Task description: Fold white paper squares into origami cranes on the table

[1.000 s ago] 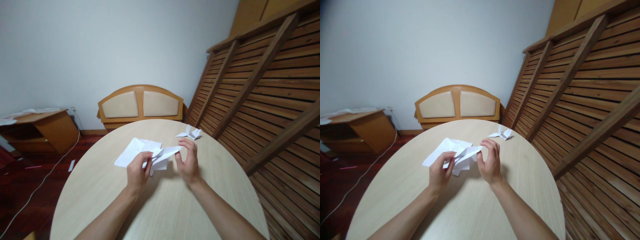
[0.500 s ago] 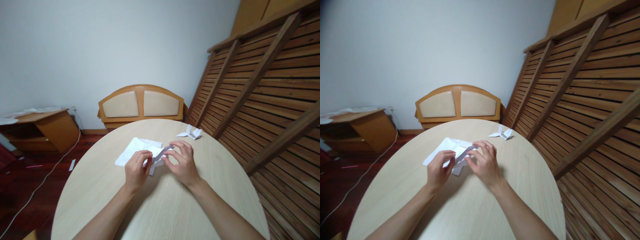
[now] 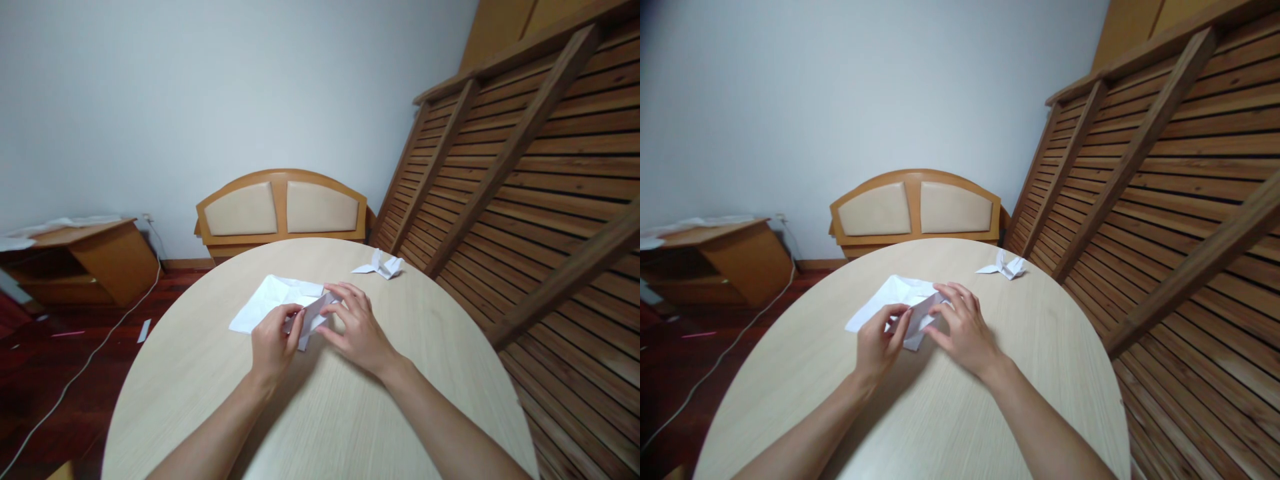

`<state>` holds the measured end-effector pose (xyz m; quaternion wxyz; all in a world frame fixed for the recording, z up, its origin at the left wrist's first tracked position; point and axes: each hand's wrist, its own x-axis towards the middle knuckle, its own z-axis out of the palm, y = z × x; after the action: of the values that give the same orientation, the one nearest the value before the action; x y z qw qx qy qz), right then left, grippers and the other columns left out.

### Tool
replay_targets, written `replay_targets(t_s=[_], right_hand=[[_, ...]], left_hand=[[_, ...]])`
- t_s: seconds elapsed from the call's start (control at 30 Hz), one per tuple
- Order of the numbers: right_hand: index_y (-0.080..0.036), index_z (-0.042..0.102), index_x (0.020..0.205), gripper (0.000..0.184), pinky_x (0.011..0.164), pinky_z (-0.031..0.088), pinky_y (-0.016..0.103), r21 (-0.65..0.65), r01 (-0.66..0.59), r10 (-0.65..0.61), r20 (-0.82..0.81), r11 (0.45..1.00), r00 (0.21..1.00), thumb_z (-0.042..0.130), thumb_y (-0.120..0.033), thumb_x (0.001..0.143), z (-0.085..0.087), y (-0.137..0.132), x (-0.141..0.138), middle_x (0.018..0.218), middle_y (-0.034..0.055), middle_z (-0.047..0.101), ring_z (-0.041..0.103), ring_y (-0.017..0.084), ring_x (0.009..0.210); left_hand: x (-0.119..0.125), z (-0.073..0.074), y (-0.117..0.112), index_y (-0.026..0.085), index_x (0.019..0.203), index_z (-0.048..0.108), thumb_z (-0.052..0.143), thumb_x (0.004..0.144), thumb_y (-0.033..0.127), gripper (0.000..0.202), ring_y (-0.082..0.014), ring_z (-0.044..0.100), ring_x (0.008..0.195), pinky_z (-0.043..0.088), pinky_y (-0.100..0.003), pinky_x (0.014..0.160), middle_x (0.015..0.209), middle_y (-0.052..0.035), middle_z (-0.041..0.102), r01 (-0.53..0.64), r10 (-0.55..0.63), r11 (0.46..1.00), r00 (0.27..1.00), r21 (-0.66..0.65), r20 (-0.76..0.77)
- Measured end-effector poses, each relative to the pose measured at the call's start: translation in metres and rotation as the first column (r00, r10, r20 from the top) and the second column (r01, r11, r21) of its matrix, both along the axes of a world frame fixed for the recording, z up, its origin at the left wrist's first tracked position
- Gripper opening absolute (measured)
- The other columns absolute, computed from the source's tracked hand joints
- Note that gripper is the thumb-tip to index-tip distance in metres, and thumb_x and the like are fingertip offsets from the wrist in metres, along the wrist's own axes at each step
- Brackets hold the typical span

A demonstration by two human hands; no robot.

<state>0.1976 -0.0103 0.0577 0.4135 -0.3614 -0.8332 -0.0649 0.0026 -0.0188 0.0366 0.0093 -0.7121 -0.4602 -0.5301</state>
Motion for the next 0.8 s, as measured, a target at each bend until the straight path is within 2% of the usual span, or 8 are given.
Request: replay_targets(t_s=[0.13,0.33,0.47,0.57,0.7,0.8], right_hand=[[-0.023,0.066,0.096,0.016,0.109,0.042,0.052,0.0,0.011,-0.011,-0.017,1.0,1.0,0.075,-0.026,0.083,0.0,0.002,0.0,0.136,0.0091,0.058,0.044,0.029,0.132],[-0.022,0.066,0.087,0.012,0.107,0.045,0.052,0.047,0.017,-0.02,0.06,0.999,0.998,0.074,-0.016,0.082,-0.003,0.005,0.003,0.139,0.0085,0.055,0.044,0.029,0.132],[-0.024,0.068,0.086,0.011,0.105,0.047,0.05,0.125,-0.02,0.007,0.109,0.992,0.994,0.072,-0.014,0.084,-0.002,0.004,0.007,0.14,0.006,0.055,0.043,0.028,0.132],[-0.027,0.071,0.086,0.01,0.104,0.048,0.048,0.254,-0.046,0.025,0.086,0.966,0.996,0.071,-0.017,0.085,0.001,0.003,0.009,0.137,0.0051,0.056,0.044,0.028,0.129],[-0.029,0.073,0.088,0.011,0.096,0.051,0.042,0.405,-0.019,0.024,-0.006,0.914,1.0,0.071,-0.019,0.086,0.005,-0.001,0.011,0.115,0.0052,0.063,0.052,0.025,0.112],[-0.026,0.072,0.093,0.012,0.082,0.053,0.036,0.411,-0.068,0.079,-0.01,0.909,0.997,0.066,-0.017,0.09,0.007,-0.002,0.011,0.094,0.0045,0.065,0.057,0.021,0.093]], left_hand=[[0.001,0.0,-0.001,0.02,0.095,0.066,0.056,0.096,0.029,0.014,-0.0155,0.068,0.072,0.052,-0.026,0.067,0.083,-0.0026,0.073,0.009,-0.009,1.0,1.0,-0.029,0.02],[0.003,-0.001,-0.002,0.02,0.096,0.064,0.057,0.094,0.03,0.012,-0.0153,0.067,0.071,0.052,-0.025,0.065,0.083,-0.0018,0.072,0.033,-0.025,0.996,0.995,-0.085,0.1],[0.003,-0.002,0.001,0.02,0.09,0.059,0.057,0.093,0.029,0.009,-0.0139,0.065,0.067,0.05,-0.024,0.061,0.078,0.0006,0.068,0.038,-0.012,0.991,0.979,-0.128,0.202],[0.001,-0.002,0.004,0.02,0.092,0.058,0.054,0.094,0.026,0.007,-0.0144,0.064,0.071,0.051,-0.025,0.063,0.082,-0.0006,0.067,0.046,-0.009,0.986,0.975,-0.161,0.223],[0.002,-0.002,0.004,0.02,0.102,0.059,0.05,0.096,0.026,0.013,-0.0161,0.064,0.079,0.052,-0.028,0.069,0.092,-0.0042,0.068,0.068,-0.038,0.984,0.983,-0.164,0.18],[0.004,-0.001,0.002,0.019,0.11,0.057,0.059,0.091,0.03,0.023,-0.0183,0.063,0.086,0.053,-0.031,0.075,0.101,-0.0066,0.067,0.104,-0.085,0.986,0.986,-0.132,0.141]])
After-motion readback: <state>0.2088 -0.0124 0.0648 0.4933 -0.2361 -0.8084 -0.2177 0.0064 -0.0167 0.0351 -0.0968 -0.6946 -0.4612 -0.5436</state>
